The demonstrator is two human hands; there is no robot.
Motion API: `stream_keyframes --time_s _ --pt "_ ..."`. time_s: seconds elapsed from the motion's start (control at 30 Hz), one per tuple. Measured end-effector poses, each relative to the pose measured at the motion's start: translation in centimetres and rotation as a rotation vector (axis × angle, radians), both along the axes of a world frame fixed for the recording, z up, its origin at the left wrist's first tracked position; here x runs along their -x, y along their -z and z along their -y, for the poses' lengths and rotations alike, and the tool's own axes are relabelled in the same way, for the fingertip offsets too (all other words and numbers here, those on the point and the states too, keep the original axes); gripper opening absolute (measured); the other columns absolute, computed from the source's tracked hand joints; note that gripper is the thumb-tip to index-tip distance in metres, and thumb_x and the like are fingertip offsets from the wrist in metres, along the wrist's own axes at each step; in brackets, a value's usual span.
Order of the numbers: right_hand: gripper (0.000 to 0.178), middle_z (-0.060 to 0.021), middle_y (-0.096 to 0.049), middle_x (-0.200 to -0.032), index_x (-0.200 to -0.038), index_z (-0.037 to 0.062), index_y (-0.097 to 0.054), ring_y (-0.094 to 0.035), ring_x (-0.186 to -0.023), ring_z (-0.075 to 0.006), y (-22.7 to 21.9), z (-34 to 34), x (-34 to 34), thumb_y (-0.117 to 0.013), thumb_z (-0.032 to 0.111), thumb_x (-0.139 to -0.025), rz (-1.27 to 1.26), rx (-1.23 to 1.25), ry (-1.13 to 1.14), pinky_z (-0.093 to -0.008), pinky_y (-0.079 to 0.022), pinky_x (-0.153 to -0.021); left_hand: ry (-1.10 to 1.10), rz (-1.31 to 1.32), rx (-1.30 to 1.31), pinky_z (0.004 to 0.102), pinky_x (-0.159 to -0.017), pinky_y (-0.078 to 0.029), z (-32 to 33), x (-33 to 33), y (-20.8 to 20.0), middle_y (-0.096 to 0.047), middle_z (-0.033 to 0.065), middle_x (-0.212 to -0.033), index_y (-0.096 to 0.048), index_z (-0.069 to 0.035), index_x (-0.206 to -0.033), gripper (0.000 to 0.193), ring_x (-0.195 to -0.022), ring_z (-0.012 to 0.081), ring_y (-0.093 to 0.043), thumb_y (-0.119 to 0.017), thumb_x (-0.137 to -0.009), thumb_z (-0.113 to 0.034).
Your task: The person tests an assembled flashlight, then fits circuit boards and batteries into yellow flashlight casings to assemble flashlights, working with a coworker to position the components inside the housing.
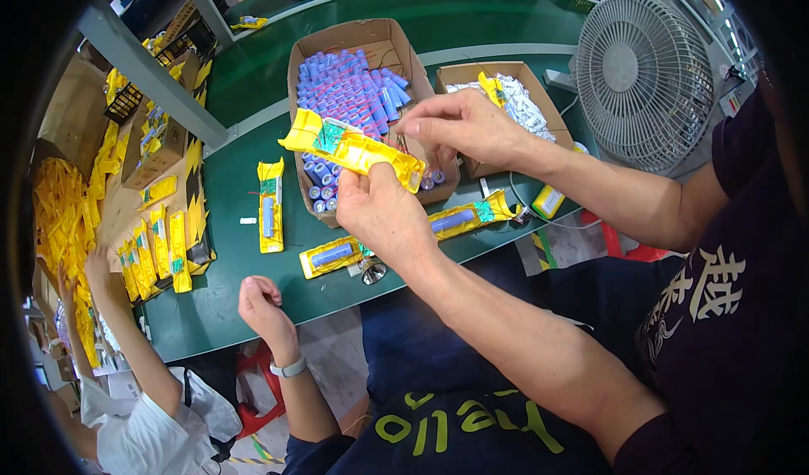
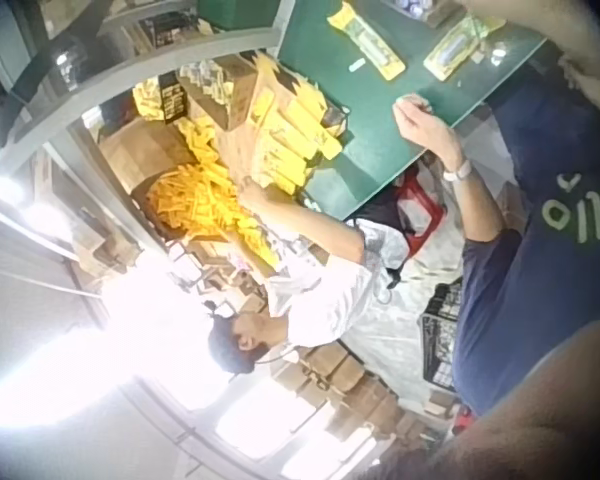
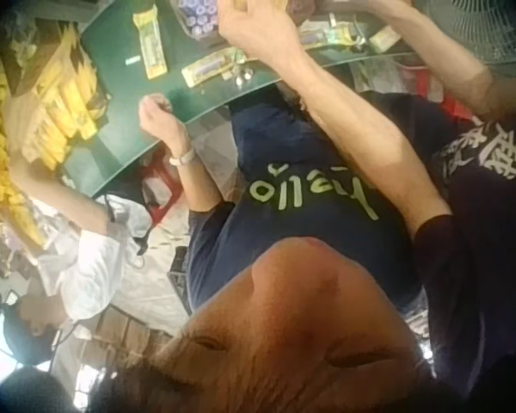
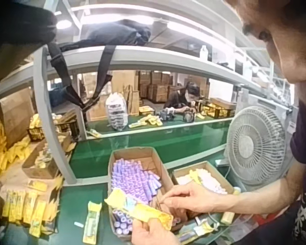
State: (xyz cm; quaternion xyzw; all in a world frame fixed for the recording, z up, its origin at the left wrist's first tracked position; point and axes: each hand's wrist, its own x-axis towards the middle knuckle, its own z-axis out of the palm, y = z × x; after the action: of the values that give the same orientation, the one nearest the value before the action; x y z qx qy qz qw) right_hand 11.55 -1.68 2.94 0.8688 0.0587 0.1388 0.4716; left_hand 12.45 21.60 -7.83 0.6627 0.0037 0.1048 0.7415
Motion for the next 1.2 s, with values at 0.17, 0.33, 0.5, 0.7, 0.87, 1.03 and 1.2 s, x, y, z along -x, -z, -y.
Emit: stream_keyframes --time_s 0.17,0.33,0.5,0.7,0.87,1.03,1.2 --pt "0.016 0.0011 -0.059 -0.075 -0.097 -0.0015 -0.06 -0.052 -0.07 -0.0039 0.7 0.6 -0.4 -0.058 -0.003 -0.082 -0.012 0.252 0.016 -0.025 -0.036 -0.058 0.045 -0.054 -0.059 0.0218 -0.049 -0.027 0.0 -0.4 1.7 -0.044 0.0011 -0.06 -0.043 -0.005 -0.065 0.039 -0.054 0.0052 -0.036 -0.042 -0.102 -0.017" --pt "0.016 -0.0036 -0.063 -0.08 -0.099 -0.0026 -0.06 -0.06 -0.08 -0.0097 1.8 1.4 -0.8 -0.058 -0.003 -0.084 -0.083 0.494 0.052 -0.0264 -0.046 -0.064 0.06 -0.057 -0.061 0.0221 -0.048 -0.026 -0.2 -0.3 1.8 -0.045 0.0014 -0.06 -0.043 -0.004 -0.065 0.039 -0.054 0.0054 -0.036 -0.043 -0.101 -0.016" --pt "0.013 -0.0029 -0.063 -0.08 -0.096 -0.0027 -0.061 -0.061 -0.08 -0.0103 3.1 1.9 -1.1 -0.059 -0.003 -0.083 -0.085 0.522 -0.009 -0.0269 -0.047 -0.064 0.057 -0.066 -0.091 0.0216 -0.049 -0.026 -0.2 -0.3 1.9 -0.044 0.0015 -0.06 -0.043 -0.005 -0.065 0.039 -0.054 0.0056 -0.035 -0.044 -0.102 -0.018" --pt "0.011 0.0061 -0.048 -0.073 -0.077 0.0047 -0.061 -0.046 -0.068 -0.0047 3.9 1.1 -0.7 -0.058 -0.006 -0.079 -0.108 0.284 0.001 -0.0268 -0.03 -0.053 0.059 -0.06 -0.141 0.021 -0.049 -0.025 0.0 -0.4 1.9 -0.043 0.0012 -0.06 -0.043 -0.005 -0.065 0.04 -0.053 0.0056 -0.034 -0.044 -0.102 -0.02" --pt "0.01 0.0018 -0.053 -0.077 -0.087 0.0035 -0.062 -0.049 -0.073 -0.0044 2.7 0.1 -0.1 -0.057 -0.004 -0.083 -0.162 0.48 0.124 -0.0257 -0.035 -0.059 0.061 -0.053 -0.173 0.0215 -0.049 -0.026 -0.1 -0.3 2.0 -0.043 0.001 -0.06 -0.043 -0.005 -0.065 0.04 -0.054 0.0056 -0.034 -0.044 -0.102 -0.019" --pt "0.01 -0.0002 -0.059 -0.082 -0.096 0.0025 -0.061 -0.055 -0.08 -0.0046 1.4 0.1 0.5 -0.053 0.0 -0.09 -0.165 0.518 0.145 -0.0254 -0.041 -0.072 0.069 -0.049 -0.166 0.0224 -0.049 -0.028 -0.1 -0.3 1.9 -0.046 0.0018 -0.06 -0.044 -0.003 -0.065 0.038 -0.055 0.0058 -0.037 -0.043 -0.101 -0.016" --pt "0.012 0.0011 -0.06 -0.082 -0.101 0.0007 -0.059 -0.057 -0.086 -0.007 2.1 -0.6 0.3 -0.052 0.001 -0.092 -0.106 0.192 0.238 -0.0315 -0.045 -0.08 0.073 -0.045 -0.162 0.0223 -0.049 -0.028 -0.2 -0.2 2.1 -0.046 0.0017 -0.061 -0.043 -0.003 -0.065 0.038 -0.055 0.0056 -0.037 -0.043 -0.101 -0.015"
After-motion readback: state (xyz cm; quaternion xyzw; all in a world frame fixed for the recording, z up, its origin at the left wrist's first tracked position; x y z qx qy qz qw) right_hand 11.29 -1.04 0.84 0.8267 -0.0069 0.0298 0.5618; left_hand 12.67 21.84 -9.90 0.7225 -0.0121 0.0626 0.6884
